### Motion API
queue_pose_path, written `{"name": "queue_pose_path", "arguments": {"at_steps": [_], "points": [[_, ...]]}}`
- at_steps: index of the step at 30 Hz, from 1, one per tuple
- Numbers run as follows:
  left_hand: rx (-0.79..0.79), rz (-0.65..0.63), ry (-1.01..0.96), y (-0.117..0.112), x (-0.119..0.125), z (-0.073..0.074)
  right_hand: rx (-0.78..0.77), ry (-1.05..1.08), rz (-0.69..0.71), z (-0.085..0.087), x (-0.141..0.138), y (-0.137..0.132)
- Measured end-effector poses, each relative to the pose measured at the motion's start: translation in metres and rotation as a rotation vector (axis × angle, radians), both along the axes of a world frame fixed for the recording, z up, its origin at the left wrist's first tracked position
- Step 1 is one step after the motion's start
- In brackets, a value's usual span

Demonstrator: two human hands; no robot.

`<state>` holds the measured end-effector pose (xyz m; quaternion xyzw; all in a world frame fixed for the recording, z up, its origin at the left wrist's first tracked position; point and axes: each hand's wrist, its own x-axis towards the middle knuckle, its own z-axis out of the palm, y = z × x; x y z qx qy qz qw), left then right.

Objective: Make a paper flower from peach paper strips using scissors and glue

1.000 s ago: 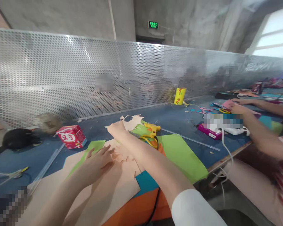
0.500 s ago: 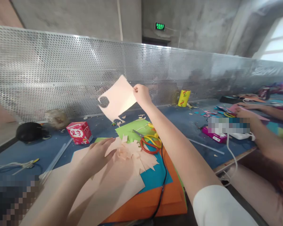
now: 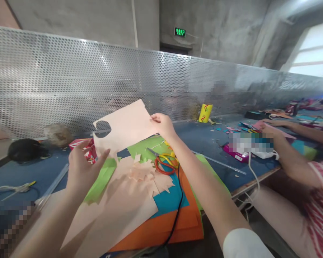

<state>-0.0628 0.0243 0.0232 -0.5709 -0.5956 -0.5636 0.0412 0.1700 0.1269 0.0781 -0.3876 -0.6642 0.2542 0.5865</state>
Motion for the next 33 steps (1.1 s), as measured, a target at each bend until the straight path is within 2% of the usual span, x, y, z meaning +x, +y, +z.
{"name": "queue_pose_path", "arguments": {"at_steps": [3,5,7,10,14,16,18,21,23,25,27,30,31,33], "points": [[0.185,0.074,0.453,-0.007,0.01,0.001,-0.112,0.06,0.102,-0.014,-0.011,-0.016],[0.231,0.03,0.73,-0.01,0.019,-0.002,-0.212,0.102,0.188,-0.024,-0.018,-0.025],[0.222,-0.018,0.898,-0.009,0.025,-0.007,-0.297,0.132,0.268,-0.033,-0.021,-0.032],[0.171,-0.04,0.957,-0.003,0.028,-0.016,-0.397,0.176,0.354,-0.041,-0.021,-0.039],[0.068,0.002,0.902,-0.003,0.027,-0.016,-0.44,0.226,0.321,-0.05,-0.019,-0.039],[-0.022,-0.043,0.759,-0.008,0.03,-0.012,-0.411,0.237,0.268,-0.054,-0.02,-0.037],[-0.202,-0.196,0.498,-0.014,0.036,-0.009,-0.387,0.254,0.225,-0.056,-0.021,-0.036],[-0.551,-0.521,-0.156,-0.016,0.049,-0.01,-0.386,0.281,0.21,-0.056,-0.021,-0.038],[-0.628,-0.676,-0.622,-0.014,0.055,-0.012,-0.396,0.292,0.231,-0.053,-0.02,-0.041],[-0.601,-0.774,-0.931,-0.011,0.059,-0.012,-0.404,0.294,0.26,-0.051,-0.02,-0.046],[-0.547,-0.822,-1.075,-0.01,0.061,-0.01,-0.42,0.27,0.311,-0.048,-0.021,-0.05],[-0.439,-0.786,-1.154,-0.011,0.06,-0.004,-0.406,0.109,0.387,-0.044,-0.021,-0.054],[-0.404,-0.766,-1.16,-0.012,0.06,-0.003,-0.38,-0.024,0.357,-0.042,-0.02,-0.055],[-0.343,-0.73,-1.166,-0.012,0.059,-0.001,-0.322,-0.363,0.191,-0.039,-0.015,-0.055]]}}
